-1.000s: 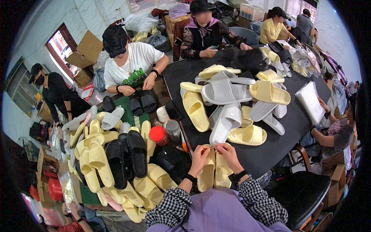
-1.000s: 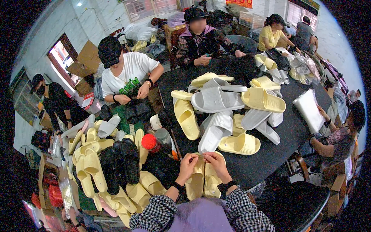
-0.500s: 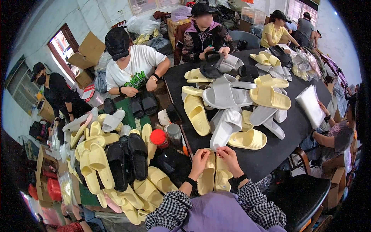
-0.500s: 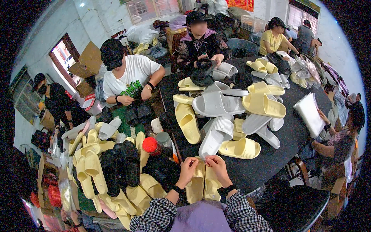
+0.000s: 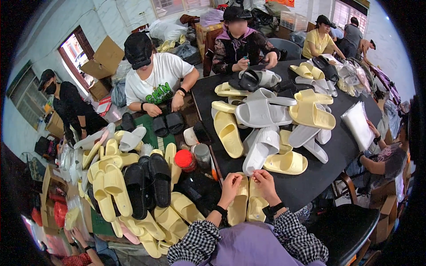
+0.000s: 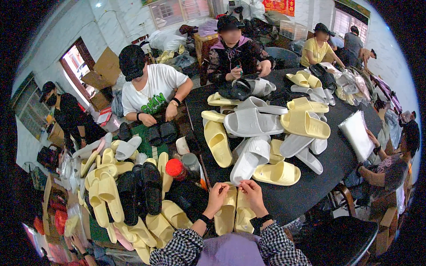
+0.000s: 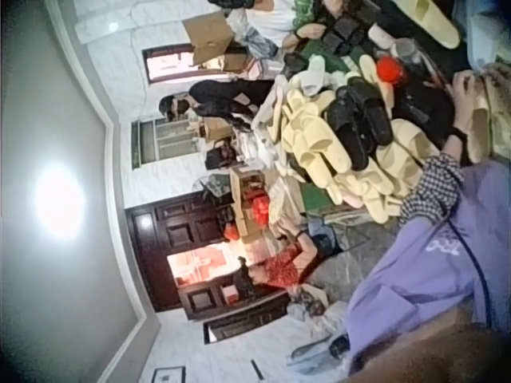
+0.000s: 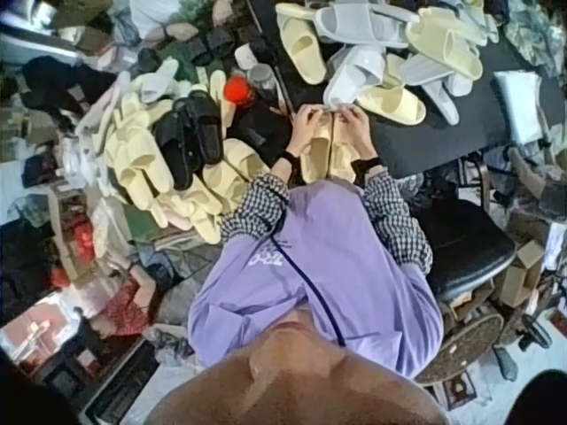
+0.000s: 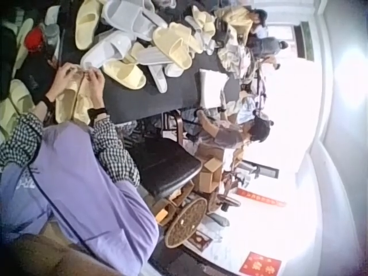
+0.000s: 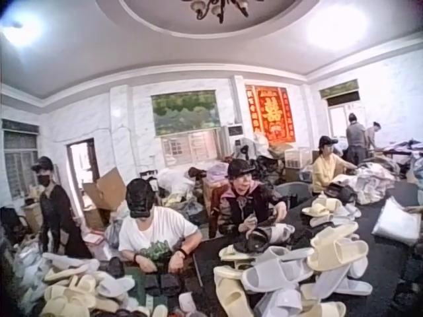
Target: Inspecting, cleaning, and preparing various styles of slides and slippers for packaging.
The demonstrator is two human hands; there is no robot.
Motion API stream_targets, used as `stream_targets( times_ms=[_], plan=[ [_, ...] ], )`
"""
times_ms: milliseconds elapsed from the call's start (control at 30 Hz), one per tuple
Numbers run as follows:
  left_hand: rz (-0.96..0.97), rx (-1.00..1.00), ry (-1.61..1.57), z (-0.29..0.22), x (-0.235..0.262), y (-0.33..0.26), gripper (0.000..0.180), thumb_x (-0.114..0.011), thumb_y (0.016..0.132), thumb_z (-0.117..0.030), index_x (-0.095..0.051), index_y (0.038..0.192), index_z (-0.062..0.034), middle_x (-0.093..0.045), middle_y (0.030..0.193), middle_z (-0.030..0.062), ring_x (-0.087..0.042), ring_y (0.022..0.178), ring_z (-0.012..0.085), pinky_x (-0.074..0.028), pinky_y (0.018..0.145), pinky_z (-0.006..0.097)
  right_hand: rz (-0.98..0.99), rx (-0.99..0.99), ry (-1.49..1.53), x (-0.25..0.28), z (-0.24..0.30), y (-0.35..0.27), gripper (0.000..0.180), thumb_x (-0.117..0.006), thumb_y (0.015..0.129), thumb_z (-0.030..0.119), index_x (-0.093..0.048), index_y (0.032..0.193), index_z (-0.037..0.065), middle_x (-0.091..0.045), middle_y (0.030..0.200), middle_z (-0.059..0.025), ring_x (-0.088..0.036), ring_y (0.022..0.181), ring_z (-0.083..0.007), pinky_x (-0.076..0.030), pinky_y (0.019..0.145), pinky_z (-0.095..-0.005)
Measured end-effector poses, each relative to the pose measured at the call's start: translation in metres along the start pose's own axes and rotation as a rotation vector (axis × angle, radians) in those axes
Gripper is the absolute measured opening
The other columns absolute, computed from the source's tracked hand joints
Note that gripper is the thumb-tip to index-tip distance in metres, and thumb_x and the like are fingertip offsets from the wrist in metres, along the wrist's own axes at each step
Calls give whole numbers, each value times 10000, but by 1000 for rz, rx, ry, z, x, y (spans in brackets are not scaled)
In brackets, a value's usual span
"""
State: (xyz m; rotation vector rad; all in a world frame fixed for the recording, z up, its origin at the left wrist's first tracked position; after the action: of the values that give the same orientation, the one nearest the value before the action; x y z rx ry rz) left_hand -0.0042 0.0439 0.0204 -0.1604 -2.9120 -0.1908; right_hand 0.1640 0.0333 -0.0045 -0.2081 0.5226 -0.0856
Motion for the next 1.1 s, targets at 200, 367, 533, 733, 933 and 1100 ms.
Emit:
stream_targets(
  times_ms=[200, 367, 533, 733, 933, 1100],
  plan=[
    [0, 19, 48, -5, 3, -4, 174, -558, 920, -62, -578, 1079, 6, -556, 991, 107, -581, 837, 171, -477, 723, 288, -58, 26, 71, -6, 7, -6, 171, -536, 963, 139, -602, 1080, 34, -623, 879, -18, -570, 782, -84, -459, 708, -218],
    [-122, -150, 207, -50, 14, -33, 361, -541, 909, -44, -476, 1264, -23, -511, 1156, 152, -590, 913, 240, -484, 810, 330, -164, 42, 170, 12, 15, -11, 230, -517, 979, 231, -582, 1116, 58, -614, 872, -26, -570, 778, -92, -465, 705, -221],
    [354, -103, 224, -47, 24, -77, 399, -554, 882, -81, -484, 1272, -34, -492, 1220, 178, -541, 1040, 319, -446, 893, 362, -487, 187, 390, 64, 71, -29, 221, -551, 960, 241, -577, 1079, 57, -557, 775, 11, -519, 702, -61, -421, 598, -192],
    [416, -9, 417, -47, 22, -113, 509, -600, 842, -113, -466, 1333, -92, -460, 1277, 158, -447, 1179, 330, -389, 994, 392, -690, 685, 28, 139, 212, -96, 279, -549, 958, 275, -593, 1141, 69, -542, 754, 44, -487, 657, -21, -393, 579, -165],
    [360, -233, 546, -64, 7, -98, 606, -619, 836, -145, -386, 1393, -101, -455, 1192, 212, -448, 1121, 387, -385, 981, 437, -1188, 1128, -699, 110, 326, -204, 278, -440, 976, 187, -566, 1158, 18, -546, 977, -42, -500, 862, -123, -445, 750, -253],
    [429, -264, 766, -59, -25, -87, 701, -642, 837, -230, -309, 1451, -163, -470, 1023, 198, -477, 951, 357, -433, 829, 441, -952, 1149, -843, 90, 300, -182, 260, -476, 965, 221, -599, 1102, 37, -573, 950, -48, -530, 829, -138, -439, 771, -276]
  ],
)
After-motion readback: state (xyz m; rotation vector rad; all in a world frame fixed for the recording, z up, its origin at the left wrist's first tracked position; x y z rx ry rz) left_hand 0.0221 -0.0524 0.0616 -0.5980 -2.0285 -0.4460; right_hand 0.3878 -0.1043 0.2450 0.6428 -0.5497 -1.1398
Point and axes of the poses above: each hand's wrist, its own y-axis towards the middle knuckle, its own x-axis out of the back of the hand, z = x × y, the point moved 5 cm from there along y, towards the middle knuckle
